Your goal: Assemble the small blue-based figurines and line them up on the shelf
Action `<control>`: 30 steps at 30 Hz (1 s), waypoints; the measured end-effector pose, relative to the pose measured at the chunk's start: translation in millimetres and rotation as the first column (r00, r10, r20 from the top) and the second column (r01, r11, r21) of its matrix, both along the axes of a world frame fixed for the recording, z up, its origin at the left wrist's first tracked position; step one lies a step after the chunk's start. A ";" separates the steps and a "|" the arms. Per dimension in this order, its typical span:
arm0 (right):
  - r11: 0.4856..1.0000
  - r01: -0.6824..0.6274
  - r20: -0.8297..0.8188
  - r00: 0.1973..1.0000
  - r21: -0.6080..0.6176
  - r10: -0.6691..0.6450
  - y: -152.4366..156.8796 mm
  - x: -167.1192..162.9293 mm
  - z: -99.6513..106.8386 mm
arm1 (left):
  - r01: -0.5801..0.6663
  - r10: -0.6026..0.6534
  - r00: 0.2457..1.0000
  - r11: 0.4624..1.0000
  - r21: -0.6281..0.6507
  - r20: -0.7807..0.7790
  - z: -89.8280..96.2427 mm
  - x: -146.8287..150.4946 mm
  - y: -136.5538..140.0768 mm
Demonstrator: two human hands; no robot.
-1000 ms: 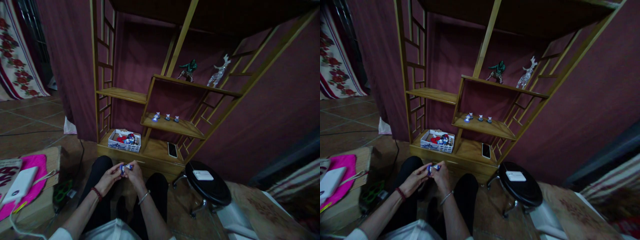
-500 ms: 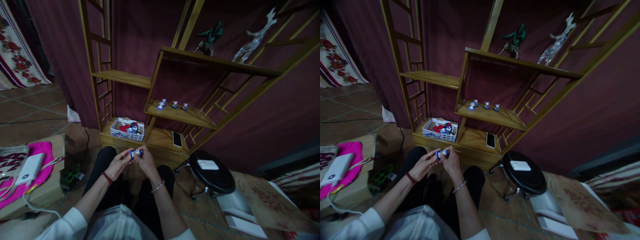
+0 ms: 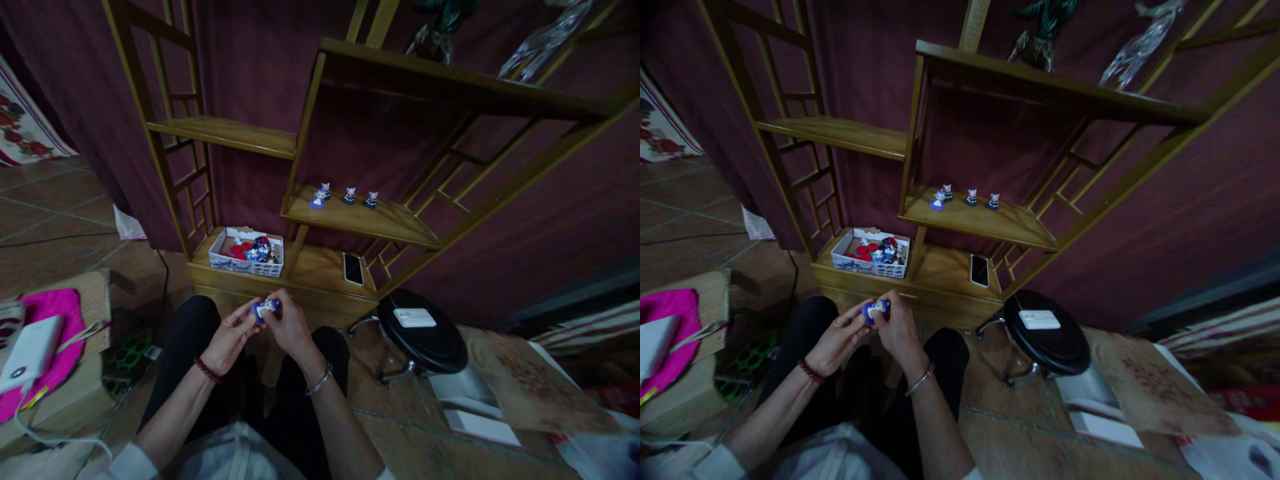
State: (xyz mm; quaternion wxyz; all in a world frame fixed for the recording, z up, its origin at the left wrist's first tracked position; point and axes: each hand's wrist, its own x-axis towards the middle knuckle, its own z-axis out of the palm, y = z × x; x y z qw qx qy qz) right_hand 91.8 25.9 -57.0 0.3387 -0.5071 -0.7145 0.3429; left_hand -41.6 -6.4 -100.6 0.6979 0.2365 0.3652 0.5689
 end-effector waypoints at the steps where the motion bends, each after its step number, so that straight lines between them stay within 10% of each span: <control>1: 1.000 -0.010 0.009 1.000 0.003 0.010 1.4 -0.5 2.0 | -0.006 0.006 1.000 1.000 -0.004 0.006 0.7 -0.5 0.4; 14: 0.990 -0.133 0.053 0.990 0.039 0.131 12.9 -0.5 14.7 | -0.027 0.029 0.998 0.999 -0.031 0.062 1.7 -3.2 6.7; 30: 0.999 0.032 -0.031 0.999 -0.009 -0.033 24.5 4.2 3.2 | -0.117 0.114 0.989 0.993 0.033 0.096 14.6 11.2 18.2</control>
